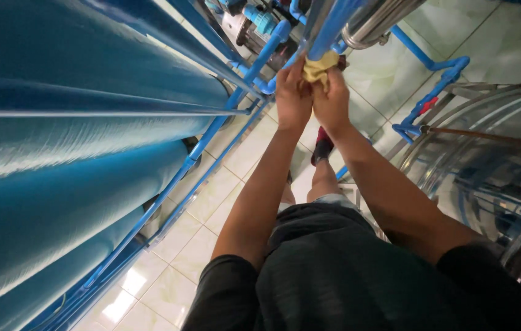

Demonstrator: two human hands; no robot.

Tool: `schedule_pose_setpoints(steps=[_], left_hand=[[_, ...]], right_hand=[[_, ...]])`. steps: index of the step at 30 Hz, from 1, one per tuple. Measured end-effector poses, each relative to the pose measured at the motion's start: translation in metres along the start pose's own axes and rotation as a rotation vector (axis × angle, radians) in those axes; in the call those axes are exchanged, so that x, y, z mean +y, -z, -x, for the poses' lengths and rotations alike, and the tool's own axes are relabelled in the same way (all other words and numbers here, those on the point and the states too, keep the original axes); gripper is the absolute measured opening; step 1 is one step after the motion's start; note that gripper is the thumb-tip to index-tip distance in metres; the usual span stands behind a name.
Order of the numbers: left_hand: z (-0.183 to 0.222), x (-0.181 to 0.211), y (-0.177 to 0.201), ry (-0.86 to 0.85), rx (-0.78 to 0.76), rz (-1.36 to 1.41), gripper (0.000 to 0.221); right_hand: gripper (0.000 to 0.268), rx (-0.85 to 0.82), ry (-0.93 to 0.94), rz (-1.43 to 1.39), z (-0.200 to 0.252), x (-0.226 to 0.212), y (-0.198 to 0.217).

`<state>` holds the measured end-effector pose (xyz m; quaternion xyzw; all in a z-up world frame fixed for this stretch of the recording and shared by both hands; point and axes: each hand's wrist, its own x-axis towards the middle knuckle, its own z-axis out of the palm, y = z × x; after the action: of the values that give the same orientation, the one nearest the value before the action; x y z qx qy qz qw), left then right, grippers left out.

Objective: Wiping down blue filtration tanks and stainless steel storage tanks with a cloth in a water production facility.

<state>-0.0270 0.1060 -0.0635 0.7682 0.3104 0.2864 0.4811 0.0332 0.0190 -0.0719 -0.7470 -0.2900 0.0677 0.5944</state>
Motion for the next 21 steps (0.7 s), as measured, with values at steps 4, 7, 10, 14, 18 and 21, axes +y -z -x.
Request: schedule_pose_setpoints(steps=[4, 7, 10, 14, 18, 21], left_hand=[[0.051, -0.022, -0.007, 0.03, 0.029, -0.044, 0.05], [0.082, -0.014, -0.006, 0.203, -0.029, 0.012, 0.043], [0.081, -0.003, -0.018, 0.379, -0.094, 0.151, 0.042], [0.069, -0.019, -0.049, 0.306, -0.104, 0.251, 0.041], [0.071, -0.054, -0.084, 0.297, -0.114, 0.236, 0.044], [0.08, -0.061, -0.105, 0.419, -0.125, 0.369, 0.048]], right_hand=[[0.027, -0.068, -0.12, 0.1, 0.05, 0.025, 0.011], [0.031, -0.112, -0.18, 0.062, 0.077, 0.031, 0.029], [0.035, -0.115, -0.113, 0.253, 0.065, 0.062, 0.042], [0.046, -0.227, -0.035, 0.581, 0.012, 0.049, 0.056], [0.041, -0.385, -0.118, 0.726, -0.028, 0.025, 0.064], [0.033, -0.364, 0.115, 0.645, -0.033, 0.026, 0.073]])
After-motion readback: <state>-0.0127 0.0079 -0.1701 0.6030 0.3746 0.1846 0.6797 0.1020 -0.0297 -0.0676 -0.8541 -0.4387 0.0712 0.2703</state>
